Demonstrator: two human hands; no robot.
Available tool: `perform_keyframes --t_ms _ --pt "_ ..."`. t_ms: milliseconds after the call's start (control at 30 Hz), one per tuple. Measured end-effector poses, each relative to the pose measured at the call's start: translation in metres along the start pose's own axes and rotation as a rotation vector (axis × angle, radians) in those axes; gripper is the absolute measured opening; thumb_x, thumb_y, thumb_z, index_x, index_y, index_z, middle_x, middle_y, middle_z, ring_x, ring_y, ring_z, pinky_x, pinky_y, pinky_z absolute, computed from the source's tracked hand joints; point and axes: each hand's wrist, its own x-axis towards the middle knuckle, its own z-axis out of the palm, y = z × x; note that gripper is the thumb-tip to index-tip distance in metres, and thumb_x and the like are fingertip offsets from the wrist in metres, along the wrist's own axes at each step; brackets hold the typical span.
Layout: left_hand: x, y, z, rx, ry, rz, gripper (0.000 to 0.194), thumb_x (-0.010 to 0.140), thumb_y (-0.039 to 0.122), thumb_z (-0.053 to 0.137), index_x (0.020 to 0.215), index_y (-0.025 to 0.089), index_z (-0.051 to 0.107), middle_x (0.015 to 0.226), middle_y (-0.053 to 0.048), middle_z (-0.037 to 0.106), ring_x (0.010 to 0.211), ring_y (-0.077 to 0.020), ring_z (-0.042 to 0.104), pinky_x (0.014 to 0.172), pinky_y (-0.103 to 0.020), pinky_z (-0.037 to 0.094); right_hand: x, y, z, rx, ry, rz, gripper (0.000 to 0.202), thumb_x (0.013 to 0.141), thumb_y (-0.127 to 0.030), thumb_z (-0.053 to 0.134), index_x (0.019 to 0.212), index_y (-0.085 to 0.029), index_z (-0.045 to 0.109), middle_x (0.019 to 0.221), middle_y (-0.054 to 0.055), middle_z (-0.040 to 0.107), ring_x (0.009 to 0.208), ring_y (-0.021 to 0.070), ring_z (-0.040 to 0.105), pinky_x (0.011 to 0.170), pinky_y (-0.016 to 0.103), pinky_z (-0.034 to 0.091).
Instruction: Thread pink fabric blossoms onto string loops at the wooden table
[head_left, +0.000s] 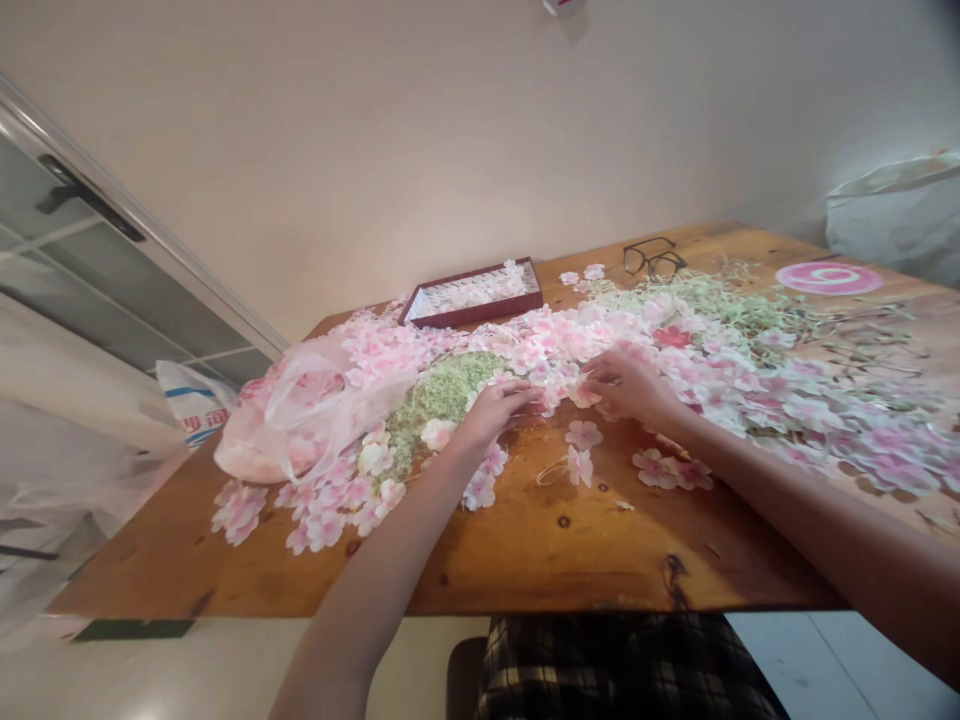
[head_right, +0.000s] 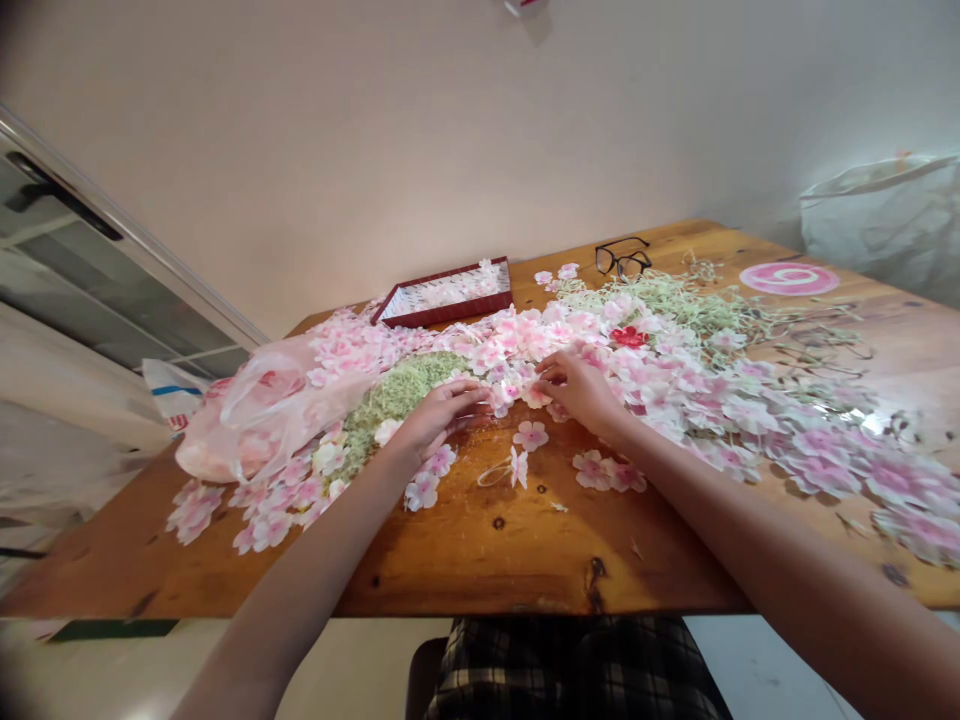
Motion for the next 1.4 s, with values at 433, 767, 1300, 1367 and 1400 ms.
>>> perform_keyframes --t_ms 433,767,1300,1367,1400 --pt "0.003 -0.007 0.004 0.128 -0.005 0.125 0.023 0.063 0.036 0.059 0.075 0.016 0.060 0.079 -0.002 0.060 0.074 -0.0128 0.056 0.078 -0.030 0.042 -0.007 -0.027 0.001 0.073 -0.080 -0.112 0.026 0.076 -0.039 0.048 0.085 -0.017 0.059 0.087 0.006 0.061 0.078 0.0168 0.055 0.066 0.027 0.042" --pt "-0.003 -0.004 0.010 0.200 -0.023 0.172 0.029 0.063 0.041 0.058 0.079 0.016 0.060 0.084 -0.004 0.059 0.080 -0.0141 0.053 0.076 -0.029 0.041 -0.013 -0.033 0.003 0.090 -0.116 -0.075 0.019 0.074 -0.031 0.049 0.071 -0.015 0.059 0.071 0.004 0.060 0.065 0.0140 0.054 0.058 0.025 0.039" --pt "0.011 -0.015 -0.006 0.262 0.087 0.151 0.030 0.062 0.042 0.058 0.078 0.017 0.058 0.075 -0.004 0.060 0.066 -0.0126 0.057 0.062 -0.025 0.043 -0.014 -0.031 -0.014 -0.415 -0.360 -0.002 0.022 0.070 -0.041 0.052 0.071 -0.020 0.060 0.068 0.001 0.061 0.058 0.0139 0.052 0.049 0.023 0.032" --pt "0.011 -0.013 -0.008 0.260 0.115 0.149 0.031 0.062 0.041 0.059 0.083 0.018 0.057 0.077 -0.004 0.061 0.067 -0.0128 0.058 0.057 -0.022 0.042 -0.016 -0.032 -0.013 -0.455 -0.408 -0.026 0.021 0.069 -0.040 0.053 0.070 -0.020 0.058 0.066 0.000 0.060 0.056 0.0132 0.051 0.047 0.023 0.030" --pt "0.011 -0.011 -0.008 0.251 0.131 0.139 0.032 0.062 0.041 0.059 0.084 0.019 0.057 0.078 -0.004 0.061 0.067 -0.0131 0.059 0.053 -0.020 0.041 -0.017 -0.032 -0.012 -0.463 -0.418 -0.038 0.021 0.068 -0.040 0.053 0.070 -0.020 0.058 0.066 0.000 0.060 0.056 0.0130 0.051 0.046 0.023 0.029"
